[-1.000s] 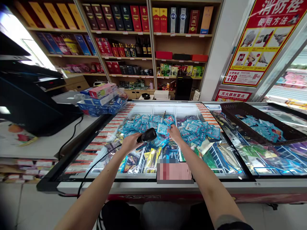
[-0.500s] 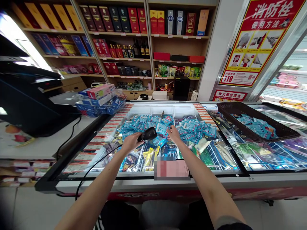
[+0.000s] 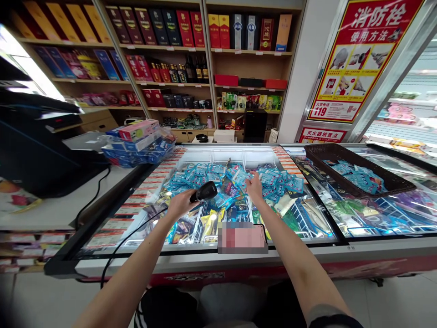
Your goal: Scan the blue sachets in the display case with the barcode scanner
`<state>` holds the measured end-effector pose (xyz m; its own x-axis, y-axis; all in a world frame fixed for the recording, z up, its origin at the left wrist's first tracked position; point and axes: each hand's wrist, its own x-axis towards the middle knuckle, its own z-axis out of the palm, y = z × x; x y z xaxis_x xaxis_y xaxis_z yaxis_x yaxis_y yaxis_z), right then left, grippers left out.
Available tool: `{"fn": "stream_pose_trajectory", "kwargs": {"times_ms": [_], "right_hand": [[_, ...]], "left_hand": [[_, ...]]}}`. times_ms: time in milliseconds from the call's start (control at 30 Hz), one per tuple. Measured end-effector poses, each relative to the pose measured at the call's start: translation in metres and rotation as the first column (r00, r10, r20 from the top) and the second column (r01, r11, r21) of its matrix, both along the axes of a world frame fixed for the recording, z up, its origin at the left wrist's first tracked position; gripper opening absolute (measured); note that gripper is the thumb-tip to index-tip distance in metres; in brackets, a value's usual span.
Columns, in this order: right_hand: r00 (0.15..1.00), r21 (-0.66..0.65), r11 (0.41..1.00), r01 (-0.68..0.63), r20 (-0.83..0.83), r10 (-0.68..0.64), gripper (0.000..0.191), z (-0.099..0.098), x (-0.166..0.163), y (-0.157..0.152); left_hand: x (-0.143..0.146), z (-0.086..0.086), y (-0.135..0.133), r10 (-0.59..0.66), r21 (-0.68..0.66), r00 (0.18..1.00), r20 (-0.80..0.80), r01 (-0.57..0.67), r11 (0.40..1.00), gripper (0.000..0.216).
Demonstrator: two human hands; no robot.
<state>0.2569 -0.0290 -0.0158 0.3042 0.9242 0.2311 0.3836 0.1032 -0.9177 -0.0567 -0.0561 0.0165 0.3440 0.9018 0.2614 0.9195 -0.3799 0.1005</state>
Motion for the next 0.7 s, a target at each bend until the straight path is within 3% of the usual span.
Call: {"fn": "stream_pose_trajectory", "kwargs": {"times_ms": [200,333,500,700], "right_hand": [[0.942,0.100,0.982,0.160,0.281,-0.182,0.037,0.008,0.046,-0.008],[0.870,0.064,0.982,0.177,0.457,-0.186,0.036,0.004,0.061,-0.021],[0.683,0.076,0.954,0.291,0.681,-0.263,0.033,-0.001,0.066,-0.032],[0.518,0.184,0.874,0.450,0.744,-0.423,0.034,0.005,0.071,-0.027]], "left_hand": [[-0.009,-0.004,0.001,0.018,0.028,1.000,-0.018,-0.018,0.999,0.032],[-0.008,-0.004,0.001,0.019,0.033,0.999,-0.033,-0.018,0.999,0.032],[-0.005,-0.004,0.003,0.039,0.034,0.998,-0.041,-0.038,0.999,0.034],[-0.008,-0.004,0.004,0.037,0.033,0.999,-0.024,-0.037,0.999,0.033]]}}
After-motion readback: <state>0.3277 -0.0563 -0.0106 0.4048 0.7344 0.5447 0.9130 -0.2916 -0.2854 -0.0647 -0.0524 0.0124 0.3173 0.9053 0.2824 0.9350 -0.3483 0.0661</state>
